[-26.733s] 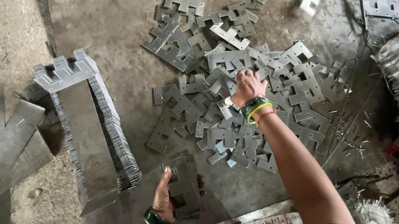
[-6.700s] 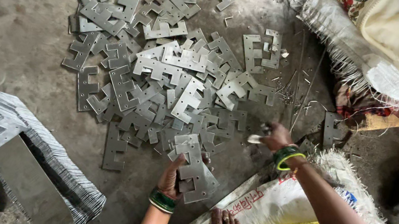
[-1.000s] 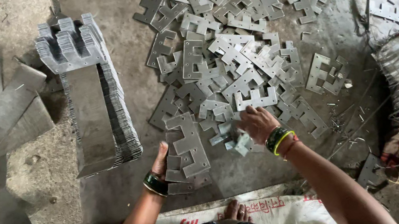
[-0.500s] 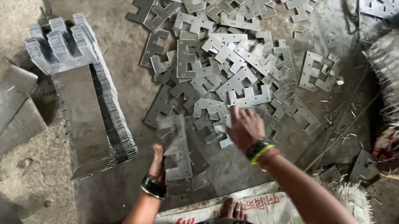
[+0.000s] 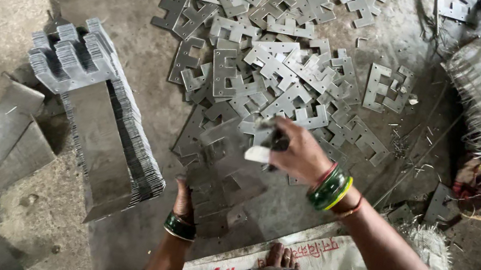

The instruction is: The person stacks L-shaped metal sheets into a vertical frame, picking them up from a pile on the floor and aligning them onto two parallel rods within the frame.

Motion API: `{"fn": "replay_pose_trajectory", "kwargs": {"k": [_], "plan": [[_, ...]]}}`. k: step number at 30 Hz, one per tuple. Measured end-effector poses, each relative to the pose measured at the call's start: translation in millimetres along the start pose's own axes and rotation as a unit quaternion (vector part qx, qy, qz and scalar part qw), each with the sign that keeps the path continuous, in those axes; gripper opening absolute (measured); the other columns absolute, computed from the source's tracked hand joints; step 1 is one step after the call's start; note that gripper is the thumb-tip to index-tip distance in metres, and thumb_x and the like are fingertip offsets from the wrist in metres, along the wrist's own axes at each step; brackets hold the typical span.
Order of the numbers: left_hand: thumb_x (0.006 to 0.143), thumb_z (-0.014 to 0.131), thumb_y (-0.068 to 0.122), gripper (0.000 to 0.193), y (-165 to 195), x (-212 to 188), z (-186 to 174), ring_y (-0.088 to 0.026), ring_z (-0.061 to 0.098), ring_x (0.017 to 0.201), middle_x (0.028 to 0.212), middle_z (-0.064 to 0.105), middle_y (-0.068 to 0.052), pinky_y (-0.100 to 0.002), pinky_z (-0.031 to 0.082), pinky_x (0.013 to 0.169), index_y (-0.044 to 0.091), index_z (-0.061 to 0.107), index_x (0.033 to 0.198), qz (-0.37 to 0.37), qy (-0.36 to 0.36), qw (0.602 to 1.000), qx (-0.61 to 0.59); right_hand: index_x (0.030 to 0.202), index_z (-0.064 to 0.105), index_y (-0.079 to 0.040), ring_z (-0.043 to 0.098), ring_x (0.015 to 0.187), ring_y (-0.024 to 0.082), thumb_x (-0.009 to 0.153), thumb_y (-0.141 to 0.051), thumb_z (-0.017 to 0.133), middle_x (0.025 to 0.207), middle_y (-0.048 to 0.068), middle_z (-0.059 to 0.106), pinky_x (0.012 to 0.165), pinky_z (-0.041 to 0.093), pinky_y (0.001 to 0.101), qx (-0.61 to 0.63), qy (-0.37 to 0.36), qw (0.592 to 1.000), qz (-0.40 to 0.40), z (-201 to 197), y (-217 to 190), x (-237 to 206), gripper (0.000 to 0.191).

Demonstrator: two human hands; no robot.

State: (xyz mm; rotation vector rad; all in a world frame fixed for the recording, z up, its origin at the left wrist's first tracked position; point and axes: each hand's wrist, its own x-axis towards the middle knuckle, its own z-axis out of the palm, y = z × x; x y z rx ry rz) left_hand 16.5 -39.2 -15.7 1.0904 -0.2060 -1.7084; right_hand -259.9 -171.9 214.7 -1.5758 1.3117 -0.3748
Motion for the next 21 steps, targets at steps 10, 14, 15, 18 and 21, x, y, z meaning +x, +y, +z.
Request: {"fn": "replay_pose_trajectory", "kwargs": {"k": [10,14,15,18,21], "plan": [[0.076,0.041,0.088,0.112,9,1,-21,-0.023,0.02,0.149,0.162,0.022,0.003,-0.049,0.015,0.122,0.02,0.016,0.161,0.059,0.179,0.979,0.082,0.131,0.054,0.002,0.055,0.128,0.038,0.073,-0.009,0.064,0.133,0.02,0.056,0.105,0.051,0.0435,-0.544,0.121,0.791,-0.252,-45,85,54,0.06],[0.075,0.043,0.091,0.116,1,8,-17,-0.023,0.017,0.152,0.165,0.023,-0.001,-0.048,0.011,0.124,0.014,0.025,0.16,0.07,0.126,0.989,0.018,0.128,0.057,0.002,0.066,0.109,0.038,0.087,-0.006,0.055,0.119,0.02,0.065,0.089,0.058,0.0451,-0.501,0.049,0.857,-0.111,-56,79,62,0.041],[0.075,0.043,0.093,0.118,-2,9,-15,-0.023,0.017,0.153,0.167,0.024,-0.003,-0.048,0.011,0.124,0.012,0.028,0.16,0.072,0.111,0.991,-0.001,0.126,0.058,0.0,0.07,0.102,0.036,0.096,-0.006,0.053,0.112,0.019,0.068,0.083,0.059,0.0456,-0.481,0.016,0.876,-0.02,-59,68,62,0.031],[0.079,0.044,0.095,0.12,-9,11,-6,-0.03,0.022,0.155,0.171,0.023,-0.012,-0.05,0.018,0.126,0.008,0.029,0.16,0.06,0.01,0.998,0.0,0.112,0.067,0.0,0.07,0.084,0.038,0.086,-0.017,0.066,0.092,0.023,0.073,0.077,0.058,0.0454,-0.431,0.104,0.896,0.005,-61,31,51,0.031],[0.07,0.038,0.094,0.122,-15,14,4,-0.022,0.012,0.155,0.171,0.008,-0.002,-0.05,0.013,0.124,0.019,0.013,0.162,-0.07,0.084,0.994,0.022,0.107,0.068,-0.007,0.071,0.063,0.033,0.074,-0.01,0.056,0.088,0.015,0.073,0.05,0.059,0.0472,-0.158,0.063,0.982,0.087,-52,9,17,0.035]]}}
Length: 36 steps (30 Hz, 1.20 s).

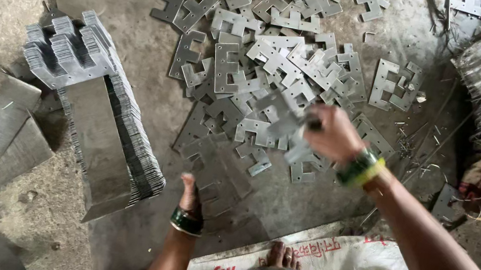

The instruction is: The person stacks L-shaped metal sheets into a vertical frame, picking them up from a pile on the floor and aligning them onto two parallel rods within the frame.

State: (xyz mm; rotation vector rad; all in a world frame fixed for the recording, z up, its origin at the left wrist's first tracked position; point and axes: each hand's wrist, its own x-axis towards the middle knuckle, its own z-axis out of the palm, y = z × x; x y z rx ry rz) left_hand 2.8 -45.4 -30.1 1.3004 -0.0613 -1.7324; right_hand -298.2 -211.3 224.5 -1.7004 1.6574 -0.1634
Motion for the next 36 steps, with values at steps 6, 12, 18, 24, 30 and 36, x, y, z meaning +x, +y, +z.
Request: {"fn": "replay_pose_trajectory", "kwargs": {"k": [6,12,18,24,30,36], "plan": [[0.074,0.064,0.085,0.11,-3,-18,16,-0.032,0.058,0.124,0.141,0.057,-0.014,-0.05,0.051,0.102,0.008,0.047,0.151,-0.028,-0.259,0.947,-0.186,0.114,0.06,0.003,0.069,0.071,0.037,0.083,-0.039,0.073,0.084,0.022,0.073,0.064,0.058,0.0493,-0.144,0.07,0.986,0.045,64,35,-34,0.053],[0.085,0.067,0.073,0.082,-8,-23,3,-0.026,0.068,0.106,0.124,0.069,-0.009,-0.041,0.059,0.086,0.009,0.062,0.136,-0.067,-0.302,0.909,-0.28,0.101,0.062,0.002,0.07,0.084,0.04,0.065,-0.025,0.068,0.094,0.025,0.068,0.07,0.059,0.0463,-0.304,0.166,0.937,-0.044,117,61,-18,0.045],[0.085,0.064,0.074,0.079,-2,-14,4,-0.024,0.067,0.103,0.119,0.07,-0.006,-0.039,0.057,0.087,0.009,0.064,0.13,-0.04,-0.245,0.94,-0.236,0.119,0.057,0.001,0.068,0.09,0.036,0.088,-0.009,0.055,0.105,0.019,0.068,0.081,0.058,0.0458,-0.213,0.11,0.97,-0.043,69,1,-79,0.032],[0.079,0.065,0.075,0.088,6,-28,11,-0.024,0.065,0.113,0.129,0.068,-0.006,-0.04,0.055,0.094,0.012,0.058,0.14,-0.065,-0.27,0.931,-0.237,0.133,0.052,-0.005,0.064,0.112,0.034,0.075,-0.004,0.063,0.135,0.02,0.06,0.097,0.055,0.0455,-0.324,0.262,0.872,-0.256,47,10,-77,0.059],[0.071,0.074,0.073,0.093,11,-28,1,-0.026,0.064,0.116,0.132,0.065,-0.005,-0.044,0.055,0.097,0.014,0.055,0.14,-0.024,-0.235,0.939,-0.252,0.134,0.054,-0.01,0.057,0.118,0.038,0.066,-0.024,0.088,0.127,0.013,0.061,0.09,0.049,0.0516,-0.269,0.121,0.955,0.025,39,92,-8,0.077],[0.063,0.063,0.087,0.109,10,-17,-6,-0.03,0.059,0.121,0.14,0.062,-0.007,-0.048,0.051,0.101,0.013,0.054,0.143,-0.051,-0.215,0.959,-0.176,0.129,0.069,-0.014,0.074,0.091,0.027,0.076,-0.008,0.076,0.11,0.008,0.074,0.075,0.062,0.0397,-0.027,0.058,0.99,0.126,12,61,-14,0.053]]}}
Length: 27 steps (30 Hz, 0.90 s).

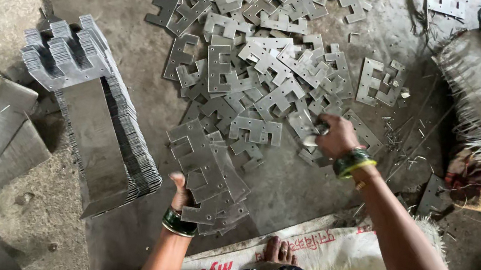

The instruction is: The person stacks L-shaped metal sheets into a vertical frame, picking them up from a pile on the floor and aligning them onto two parallel rods within the frame.

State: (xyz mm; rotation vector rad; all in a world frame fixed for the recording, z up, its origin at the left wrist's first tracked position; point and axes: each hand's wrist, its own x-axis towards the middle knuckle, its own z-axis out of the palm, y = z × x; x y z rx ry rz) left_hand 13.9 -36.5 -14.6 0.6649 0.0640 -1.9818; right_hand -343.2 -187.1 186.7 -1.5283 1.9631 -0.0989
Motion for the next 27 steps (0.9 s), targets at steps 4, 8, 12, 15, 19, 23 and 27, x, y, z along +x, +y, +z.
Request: {"fn": "replay_pose_trajectory", "kwargs": {"k": [4,8,12,15,19,23,27], "plan": [[0.057,0.053,0.094,0.115,1,12,6,-0.03,0.058,0.122,0.141,0.061,-0.005,-0.051,0.049,0.099,0.016,0.052,0.142,-0.019,0.041,0.998,0.037,0.128,0.061,-0.003,0.071,0.092,0.02,0.076,-0.015,0.085,0.113,0.017,0.074,0.079,0.061,0.0345,0.193,-0.073,0.951,-0.231,-33,-19,-30,0.058],[0.061,0.057,0.09,0.11,-2,16,11,-0.028,0.06,0.12,0.138,0.063,-0.004,-0.05,0.051,0.099,0.016,0.054,0.144,0.028,-0.011,1.0,0.008,0.129,0.06,-0.008,0.074,0.094,0.027,0.074,-0.032,0.082,0.123,0.017,0.07,0.079,0.067,0.0396,0.207,0.015,0.978,-0.018,-30,-11,-22,0.063],[0.071,0.069,0.082,0.095,-2,3,13,-0.027,0.069,0.105,0.118,0.072,-0.008,-0.048,0.06,0.086,0.011,0.062,0.133,0.003,-0.108,0.989,-0.104,0.139,0.044,0.0,0.065,0.109,0.044,0.079,-0.047,0.088,0.12,0.029,0.067,0.092,0.053,0.0511,-0.068,0.122,0.983,0.12,11,13,7,0.088],[0.069,0.074,0.078,0.086,1,-3,12,-0.025,0.074,0.09,0.105,0.075,-0.008,-0.044,0.064,0.075,0.009,0.064,0.119,-0.029,-0.123,0.983,-0.129,0.137,0.044,0.002,0.065,0.11,0.046,0.075,-0.037,0.088,0.119,0.031,0.067,0.093,0.053,0.0513,0.012,0.145,0.974,0.174,32,35,19,0.085],[0.071,0.074,0.075,0.083,9,8,8,-0.024,0.075,0.088,0.103,0.075,-0.008,-0.042,0.064,0.073,0.008,0.064,0.12,-0.02,-0.139,0.979,-0.145,0.142,0.05,-0.009,0.077,0.106,0.043,0.072,-0.029,0.073,0.112,0.029,0.078,0.092,0.059,0.0511,0.144,0.075,0.968,0.193,36,45,24,0.076],[0.07,0.074,0.075,0.09,13,23,8,-0.024,0.074,0.091,0.107,0.075,-0.009,-0.041,0.064,0.074,0.005,0.063,0.126,0.012,-0.101,0.989,-0.107,0.138,0.046,-0.001,0.065,0.117,0.044,0.071,-0.041,0.088,0.123,0.028,0.068,0.1,0.052,0.049,0.035,0.126,0.974,0.186,35,35,32,0.088],[0.071,0.073,0.074,0.09,13,28,16,-0.021,0.072,0.096,0.113,0.073,-0.006,-0.039,0.063,0.079,0.008,0.061,0.131,0.023,-0.114,0.987,-0.109,0.141,0.039,0.004,0.065,0.118,0.044,0.071,-0.044,0.087,0.124,0.029,0.067,0.101,0.052,0.0484,0.032,0.113,0.967,0.224,36,27,38,0.098]]}}
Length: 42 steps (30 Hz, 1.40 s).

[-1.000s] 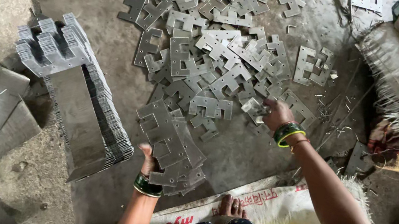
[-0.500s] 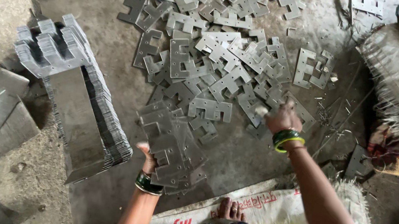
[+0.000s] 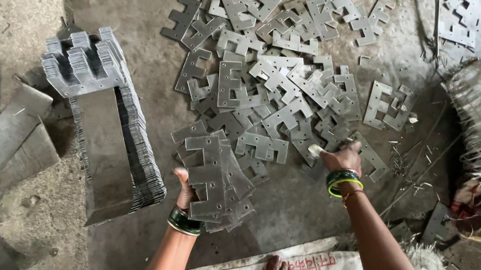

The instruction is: The person stacks L-shaped metal sheets into a vertical frame, picking them up from a pile on the floor and aligning them onto two parallel rods within the frame.

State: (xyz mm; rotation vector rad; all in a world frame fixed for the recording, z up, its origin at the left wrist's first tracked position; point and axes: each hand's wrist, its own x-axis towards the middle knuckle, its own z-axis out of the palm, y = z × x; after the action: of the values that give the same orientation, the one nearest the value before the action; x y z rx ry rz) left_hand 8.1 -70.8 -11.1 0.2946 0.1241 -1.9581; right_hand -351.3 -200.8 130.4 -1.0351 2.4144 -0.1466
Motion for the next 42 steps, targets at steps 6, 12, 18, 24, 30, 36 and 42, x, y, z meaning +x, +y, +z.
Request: {"fn": "replay_pose_trajectory", "kwargs": {"k": [6,12,18,24,30,36,42], "plan": [[0.072,0.068,0.079,0.095,-1,-6,13,-0.022,0.072,0.095,0.111,0.072,-0.008,-0.039,0.062,0.078,0.006,0.06,0.131,0.006,0.027,0.997,0.07,0.144,0.048,-0.003,0.064,0.121,0.044,0.072,-0.044,0.087,0.129,0.029,0.066,0.102,0.052,0.0486,-0.025,0.009,1.0,-0.012,-12,32,22,0.092],[0.066,0.064,0.081,0.096,-8,-1,7,-0.019,0.071,0.095,0.111,0.072,-0.003,-0.037,0.062,0.079,0.012,0.061,0.132,0.018,0.076,0.991,0.111,0.125,0.071,-0.002,0.067,0.121,0.041,0.071,-0.034,0.086,0.126,0.026,0.072,0.105,0.053,0.0457,-0.068,0.023,0.995,-0.068,-11,57,39,0.064],[0.069,0.06,0.086,0.099,-16,7,-1,-0.02,0.07,0.093,0.108,0.071,-0.005,-0.037,0.061,0.077,0.008,0.062,0.129,-0.016,0.055,0.99,0.131,0.128,0.061,0.0,0.065,0.115,0.043,0.066,-0.028,0.09,0.123,0.027,0.069,0.098,0.053,0.0458,-0.037,0.058,0.996,-0.052,-27,57,43,0.074],[0.063,0.057,0.087,0.104,-26,9,5,-0.022,0.07,0.1,0.114,0.071,-0.006,-0.04,0.061,0.082,0.009,0.06,0.132,-0.029,0.11,0.985,0.134,0.129,0.07,-0.023,0.076,0.097,0.028,0.076,-0.016,0.076,0.114,0.01,0.077,0.087,0.06,0.0405,-0.022,0.055,0.972,-0.229,-44,19,-18,0.054],[0.062,0.051,0.09,0.11,-27,25,5,-0.023,0.069,0.108,0.124,0.069,-0.007,-0.043,0.06,0.086,0.012,0.053,0.141,-0.023,0.103,0.971,0.217,0.098,0.07,-0.008,0.068,0.089,0.027,0.085,-0.021,0.079,0.105,0.009,0.066,0.078,0.057,0.039,-0.003,0.178,0.71,-0.682,-34,-21,-72,0.02],[0.072,0.056,0.086,0.111,-22,18,0,-0.027,0.064,0.116,0.134,0.064,-0.01,-0.045,0.057,0.095,0.008,0.045,0.15,0.022,0.055,0.988,0.142,0.125,0.067,-0.027,0.053,0.121,0.029,0.083,-0.018,0.069,0.134,0.01,0.056,0.097,0.05,0.0432,-0.26,0.133,0.728,-0.62,-2,-75,6,0.044],[0.069,0.06,0.083,0.111,-14,6,17,-0.027,0.063,0.12,0.138,0.062,-0.01,-0.048,0.055,0.1,0.01,0.042,0.151,0.028,0.046,0.995,0.088,0.133,0.065,-0.033,0.051,0.126,0.026,0.086,-0.013,0.058,0.13,0.004,0.057,0.103,0.046,0.0433,-0.362,0.033,0.746,-0.558,22,-109,38,0.051]]}}
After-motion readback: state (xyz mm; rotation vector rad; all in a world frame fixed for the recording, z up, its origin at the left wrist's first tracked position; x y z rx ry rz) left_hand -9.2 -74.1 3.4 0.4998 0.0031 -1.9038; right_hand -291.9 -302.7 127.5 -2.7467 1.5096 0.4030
